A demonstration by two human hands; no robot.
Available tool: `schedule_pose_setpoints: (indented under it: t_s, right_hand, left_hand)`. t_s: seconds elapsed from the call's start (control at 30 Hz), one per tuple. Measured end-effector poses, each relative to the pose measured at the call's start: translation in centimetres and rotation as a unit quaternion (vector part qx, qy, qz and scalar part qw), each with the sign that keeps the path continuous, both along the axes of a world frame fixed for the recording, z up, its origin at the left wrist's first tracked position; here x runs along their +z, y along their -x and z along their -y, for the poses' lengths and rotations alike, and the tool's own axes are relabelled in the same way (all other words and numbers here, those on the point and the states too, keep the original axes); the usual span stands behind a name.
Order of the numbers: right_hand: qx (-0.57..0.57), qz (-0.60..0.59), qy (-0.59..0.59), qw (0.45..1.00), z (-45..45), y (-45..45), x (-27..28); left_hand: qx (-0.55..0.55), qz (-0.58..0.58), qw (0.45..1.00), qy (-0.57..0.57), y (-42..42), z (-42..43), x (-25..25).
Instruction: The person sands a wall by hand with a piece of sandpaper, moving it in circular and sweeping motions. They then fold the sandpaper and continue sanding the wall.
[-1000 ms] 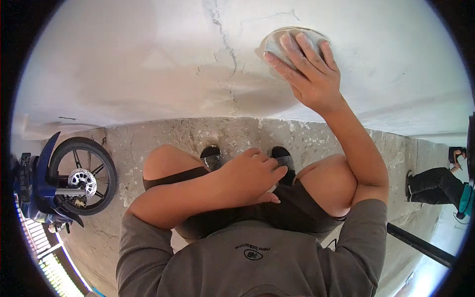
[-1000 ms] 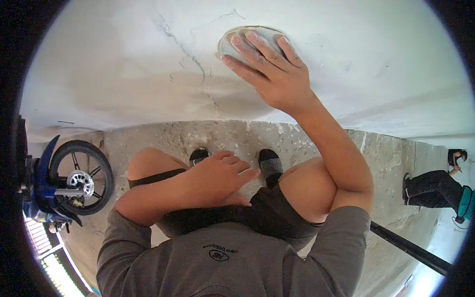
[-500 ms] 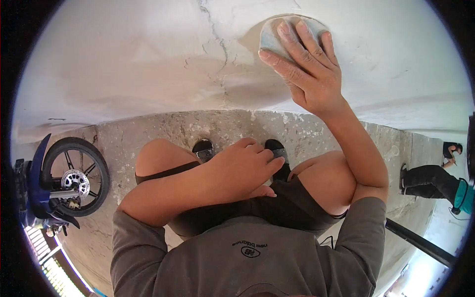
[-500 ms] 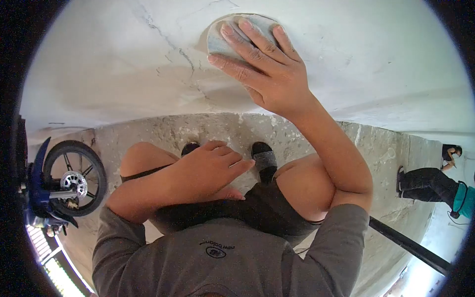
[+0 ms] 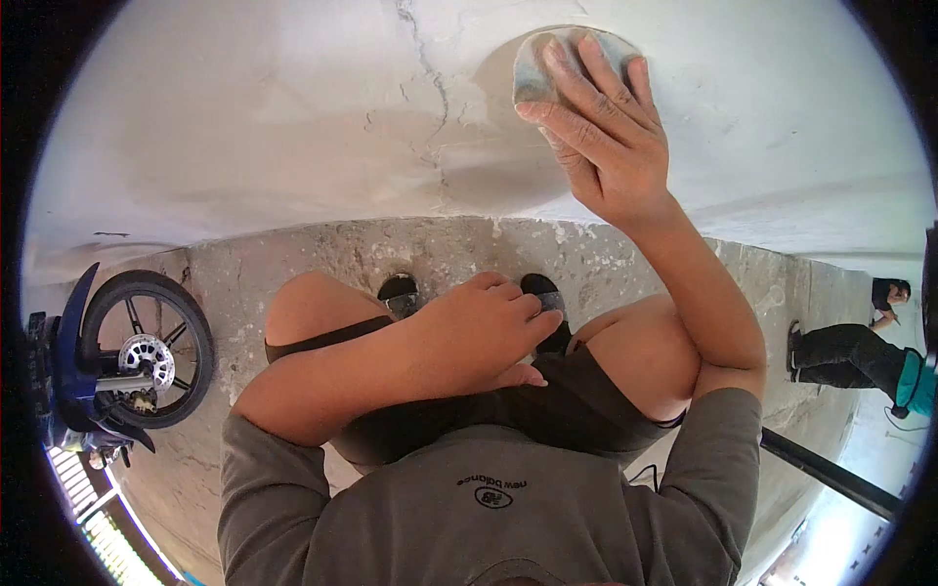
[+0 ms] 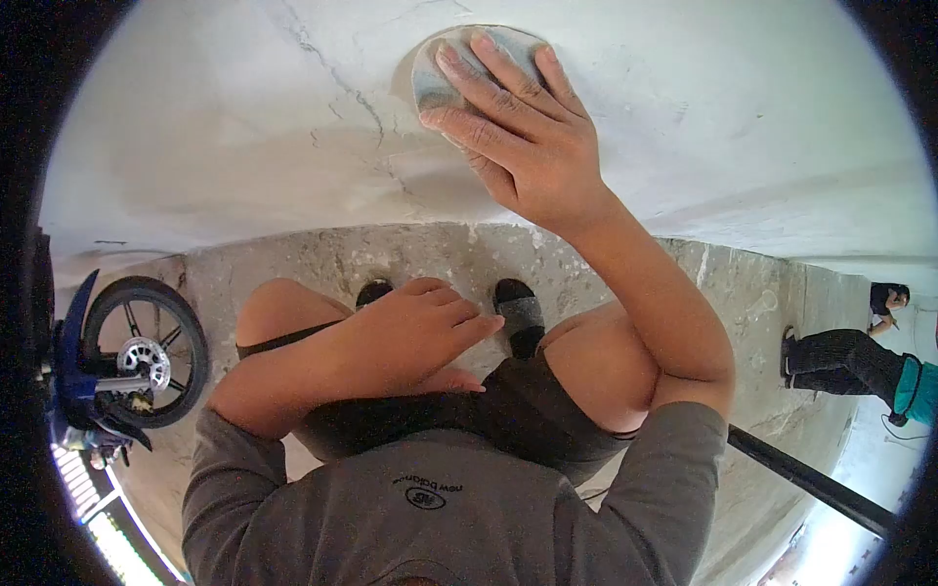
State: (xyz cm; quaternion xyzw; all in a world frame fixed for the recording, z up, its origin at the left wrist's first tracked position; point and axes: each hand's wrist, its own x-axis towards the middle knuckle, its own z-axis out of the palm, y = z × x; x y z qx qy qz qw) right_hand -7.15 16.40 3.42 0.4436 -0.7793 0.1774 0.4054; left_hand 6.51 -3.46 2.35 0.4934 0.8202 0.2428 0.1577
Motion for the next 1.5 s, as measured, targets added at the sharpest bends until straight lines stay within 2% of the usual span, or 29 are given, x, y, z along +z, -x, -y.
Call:
schedule_pose_setpoints:
  t_s: [1.03, 1.13, 1.2, 1.33, 1.4, 1.5]
  right_hand:
    - [0.029, 0.012, 0.018, 0.999, -0.3, -0.3, 1.0]
    - [0.029, 0.015, 0.019, 0.999, -0.2, -0.5, 1.2]
    - [0.032, 0.016, 0.022, 0.999, -0.2, -0.5, 1.2]
    - [0.033, 0.013, 0.020, 0.999, -0.3, -0.4, 1.2]
    - [0.033, 0.017, 0.020, 0.999, -0.2, -0.5, 1.2]
    - [0.040, 0.023, 0.028, 0.999, -0.2, -0.5, 1.3]
  left_hand:
    - [0.005, -0.008, 1.000, 0.005, 0.0, 0.0, -0.5]
    - [0.022, -0.067, 0.996, -0.048, -0.1, 0.0, -0.8]
    - [0.007, -0.007, 1.000, 0.010, 0.1, 0.0, -0.2]
    - [0.006, -0.022, 1.000, 0.007, 0.0, -0.1, -0.8]
    - [0.026, -0.062, 0.996, -0.057, -0.2, 0.0, -1.1]
    - [0.025, -0.059, 0.996, -0.058, -0.1, 0.0, -0.9]
